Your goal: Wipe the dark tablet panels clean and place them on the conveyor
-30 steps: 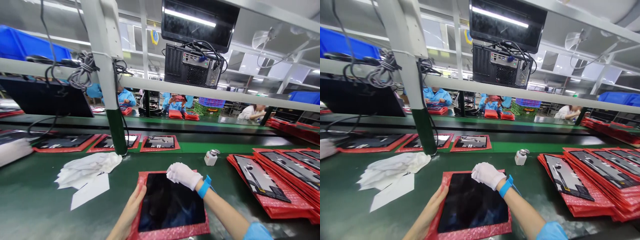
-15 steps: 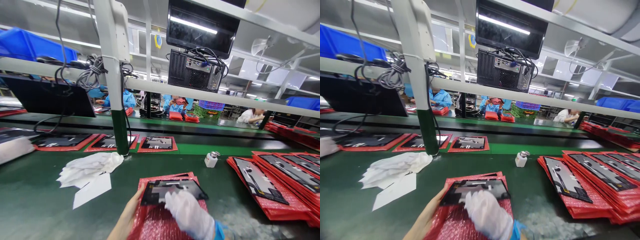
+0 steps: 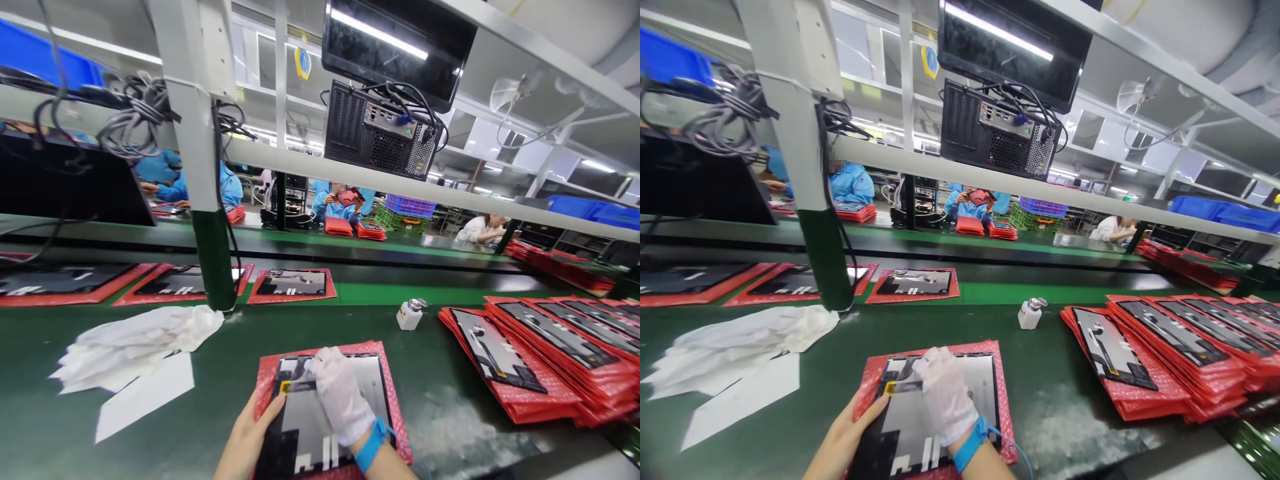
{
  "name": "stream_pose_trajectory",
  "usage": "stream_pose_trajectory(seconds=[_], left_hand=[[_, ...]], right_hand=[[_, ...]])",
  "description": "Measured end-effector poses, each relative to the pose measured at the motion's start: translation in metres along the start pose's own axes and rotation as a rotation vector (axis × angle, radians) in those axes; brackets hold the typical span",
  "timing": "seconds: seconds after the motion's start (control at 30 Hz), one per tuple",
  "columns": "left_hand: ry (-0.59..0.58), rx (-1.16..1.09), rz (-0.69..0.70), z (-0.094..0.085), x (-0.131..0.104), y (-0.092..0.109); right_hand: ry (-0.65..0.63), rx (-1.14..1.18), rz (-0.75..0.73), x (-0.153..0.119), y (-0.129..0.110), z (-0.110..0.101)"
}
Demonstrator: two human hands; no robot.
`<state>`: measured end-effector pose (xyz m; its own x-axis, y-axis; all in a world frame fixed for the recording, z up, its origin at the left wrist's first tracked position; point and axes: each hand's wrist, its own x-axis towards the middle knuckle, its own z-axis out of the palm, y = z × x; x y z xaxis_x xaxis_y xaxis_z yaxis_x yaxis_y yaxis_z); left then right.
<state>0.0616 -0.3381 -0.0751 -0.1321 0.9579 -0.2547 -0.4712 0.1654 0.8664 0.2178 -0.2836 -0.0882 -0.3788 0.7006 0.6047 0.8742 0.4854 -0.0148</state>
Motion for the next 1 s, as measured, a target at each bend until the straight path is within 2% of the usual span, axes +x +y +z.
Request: stream_pose_trajectory(seconds=[0.1, 0.17, 0.23, 0.3, 0.37, 0.47, 0.53, 0.63, 0.77, 0.87, 0.93, 1.0], left_hand=[[0.007, 0.019, -0.055, -0.005, -0.001, 0.002], [-0.012, 0.044, -0.080, -0.008, -0.002, 0.004], [0.000, 0.054, -0.094, -0.009, -0.003, 0.006], [0.043, 0.044, -0.098, -0.007, -0.005, 0.006], [0.057, 0.035, -0.090, -0.004, -0.006, 0.006], [0.018, 0.030, -0.059, 0.000, -0.008, 0.007], [0.011, 0.024, -0.032, 0.001, -0.009, 0.008], [0.041, 0.015, -0.023, 0.001, -0.011, 0.010], [0.027, 0.026, 0.017, 0.005, -0.014, 0.011], [0.007, 0.013, 0.049, 0.006, -0.016, 0.013], [0.010, -0.005, 0.016, 0.006, -0.017, 0.015], [-0.001, -0.022, -0.033, 0.005, -0.017, 0.017]], right_hand=[[0.025, 0.004, 0.110, -0.020, 0.040, -0.017], [0.063, -0.020, 0.200, -0.050, 0.063, -0.034], [0.095, -0.065, 0.248, -0.084, 0.070, -0.044], [0.104, -0.092, 0.257, -0.110, 0.057, -0.043], [0.091, -0.093, 0.236, -0.118, 0.032, -0.032], [0.075, -0.068, 0.193, -0.101, -0.007, -0.007], [0.096, -0.059, 0.170, -0.085, -0.022, 0.006], [0.158, -0.081, 0.177, -0.079, -0.027, 0.010], [0.207, -0.152, 0.241, -0.094, -0.033, 0.007], [0.117, -0.168, 0.158, -0.091, -0.047, 0.010], [0.044, -0.146, 0.075, -0.083, -0.051, 0.010], [-0.004, -0.129, 0.068, -0.080, -0.048, 0.005]])
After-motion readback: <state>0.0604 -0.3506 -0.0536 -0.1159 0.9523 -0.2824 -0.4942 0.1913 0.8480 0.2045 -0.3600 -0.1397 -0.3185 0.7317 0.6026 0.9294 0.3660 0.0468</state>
